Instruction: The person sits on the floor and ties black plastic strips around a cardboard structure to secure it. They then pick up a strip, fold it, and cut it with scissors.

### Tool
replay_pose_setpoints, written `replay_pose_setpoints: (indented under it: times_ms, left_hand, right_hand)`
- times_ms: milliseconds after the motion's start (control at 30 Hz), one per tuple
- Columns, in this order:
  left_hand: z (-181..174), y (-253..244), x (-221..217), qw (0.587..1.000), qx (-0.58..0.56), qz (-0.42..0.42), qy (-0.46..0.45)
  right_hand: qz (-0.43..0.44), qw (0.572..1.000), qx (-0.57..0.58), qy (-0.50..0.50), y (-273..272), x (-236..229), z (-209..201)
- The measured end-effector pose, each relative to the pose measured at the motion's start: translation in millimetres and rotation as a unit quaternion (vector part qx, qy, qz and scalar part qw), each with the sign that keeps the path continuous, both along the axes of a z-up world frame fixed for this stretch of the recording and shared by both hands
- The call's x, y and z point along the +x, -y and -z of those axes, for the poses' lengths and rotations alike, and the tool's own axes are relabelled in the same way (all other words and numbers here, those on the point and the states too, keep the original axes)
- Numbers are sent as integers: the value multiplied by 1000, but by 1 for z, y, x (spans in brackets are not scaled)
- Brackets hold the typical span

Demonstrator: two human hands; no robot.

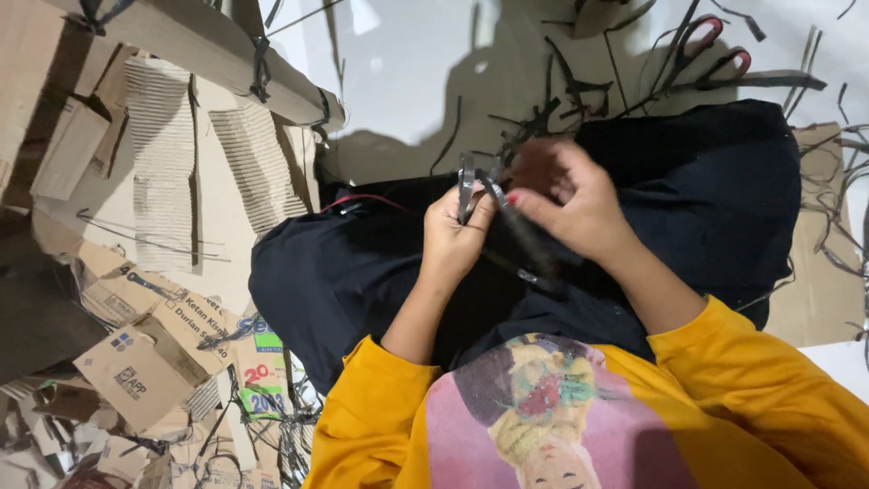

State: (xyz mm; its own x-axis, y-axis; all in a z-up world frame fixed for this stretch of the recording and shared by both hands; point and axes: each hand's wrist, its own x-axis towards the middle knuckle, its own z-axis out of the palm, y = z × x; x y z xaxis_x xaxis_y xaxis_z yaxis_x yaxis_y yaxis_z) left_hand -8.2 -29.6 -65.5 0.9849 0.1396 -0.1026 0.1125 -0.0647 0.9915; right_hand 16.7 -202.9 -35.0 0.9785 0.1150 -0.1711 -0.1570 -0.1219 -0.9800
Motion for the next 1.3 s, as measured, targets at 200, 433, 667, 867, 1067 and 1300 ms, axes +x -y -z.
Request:
replay_pose_setpoints:
  times_ms: [200, 433, 667, 867, 1067, 1300]
  left_hand:
    - [-40, 7, 2, 994, 84, -51, -38]
    - [-16, 11, 6, 997, 5, -60, -46]
    - [11, 9, 3, 992, -98, -39, -74]
    - [-34, -29, 16, 998, 54, 26, -37]
    - [-33, -66, 23, 985, 118, -118, 38]
    - [-41, -16, 22, 996, -38, -23, 72]
  right_hand:
    - [-28, 995, 35, -87, 3, -9, -7]
    - [-46, 996, 29, -69, -1, -13, 9]
    - [8, 998, 7, -56, -4, -7, 24]
    - [27, 995, -91, 21, 0, -1, 24]
    - [66, 982, -138, 114, 5, 16, 21]
    - [1, 992, -101, 82, -22, 20, -30]
